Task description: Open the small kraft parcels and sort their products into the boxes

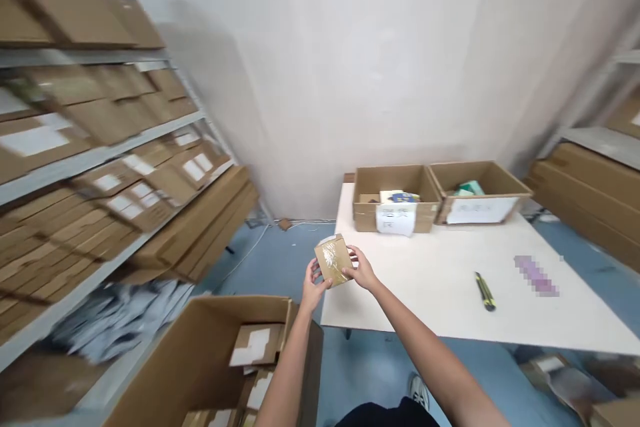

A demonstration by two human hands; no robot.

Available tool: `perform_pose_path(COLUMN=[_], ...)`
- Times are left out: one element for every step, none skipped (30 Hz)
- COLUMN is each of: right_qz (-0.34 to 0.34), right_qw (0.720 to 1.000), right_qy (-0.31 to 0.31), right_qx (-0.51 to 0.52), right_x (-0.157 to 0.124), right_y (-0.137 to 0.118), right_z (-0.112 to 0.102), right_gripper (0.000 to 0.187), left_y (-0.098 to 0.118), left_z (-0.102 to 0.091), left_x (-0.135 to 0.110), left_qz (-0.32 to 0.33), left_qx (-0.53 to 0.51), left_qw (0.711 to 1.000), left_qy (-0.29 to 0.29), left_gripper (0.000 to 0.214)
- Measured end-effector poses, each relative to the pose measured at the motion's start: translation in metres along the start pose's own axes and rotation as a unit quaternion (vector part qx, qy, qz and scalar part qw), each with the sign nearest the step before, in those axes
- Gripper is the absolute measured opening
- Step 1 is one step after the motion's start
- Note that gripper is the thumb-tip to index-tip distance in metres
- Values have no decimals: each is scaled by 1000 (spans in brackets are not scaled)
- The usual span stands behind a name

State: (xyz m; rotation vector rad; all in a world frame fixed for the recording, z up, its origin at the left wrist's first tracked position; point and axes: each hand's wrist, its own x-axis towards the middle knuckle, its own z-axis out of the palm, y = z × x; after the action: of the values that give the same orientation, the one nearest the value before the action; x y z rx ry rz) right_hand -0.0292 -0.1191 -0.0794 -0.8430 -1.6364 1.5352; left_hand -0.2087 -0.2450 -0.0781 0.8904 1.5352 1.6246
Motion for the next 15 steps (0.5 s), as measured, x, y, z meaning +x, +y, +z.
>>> perform_pose_path(right_qz=[7,15,23,33,47,66,91,121,152,182,206,222,230,231,224], right_qw=[1000,998,997,995,993,990,987,984,978,973,968,964,962,962,963], right_qy=[27,52,76,96,111,121,128,133,138,141,144,145,143,140,137], right_qx=[-4,-9,-14,-16,-16,-16,-17,-20,-24,-28,-31,-33,-37,-45,-58], right_x=[-6,-12,-19,-27,-36,-46,-56,-66,-76,-85,-93,-100,-106,-110,-113], right_y=[8,16,26,38,50,63,76,88,100,110,118,125,130,134,137], right_z=[-34,-66,-97,-125,-150,-173,-192,-209,-222,-233,-242,-248,-253,-256,-258], right_gripper=[81,80,78,77,75,74,72,71,69,67,65,63,62,61,62], left_y=[-8,-18,-29,-41,-54,-67,-80,-93,-106,-116,-125,-132,-137,-140,-141], left_z=[34,68,100,131,160,186,209,229,244,257,265,270,273,273,271], left_x=[6,11,14,14,13,10,5,-1,-8,-15,-22,-28,-32,-35,-37], left_qz=[-6,-12,-21,-32,-47,-67,-87,-106,-123,-137,-150,-163,-176,-189,-198], left_qx=[3,4,4,3,5,12,21,32,44,54,63,71,82,98,121], left_qw=[1000,999,998,996,994,992,988,984,980,975,971,966,961,956,950], left_qy=[-22,-42,-61,-78,-94,-109,-123,-138,-152,-164,-175,-186,-196,-204,-209], left_gripper=[100,98,96,95,93,93,93,93,93,93,91,90,88,87,87])
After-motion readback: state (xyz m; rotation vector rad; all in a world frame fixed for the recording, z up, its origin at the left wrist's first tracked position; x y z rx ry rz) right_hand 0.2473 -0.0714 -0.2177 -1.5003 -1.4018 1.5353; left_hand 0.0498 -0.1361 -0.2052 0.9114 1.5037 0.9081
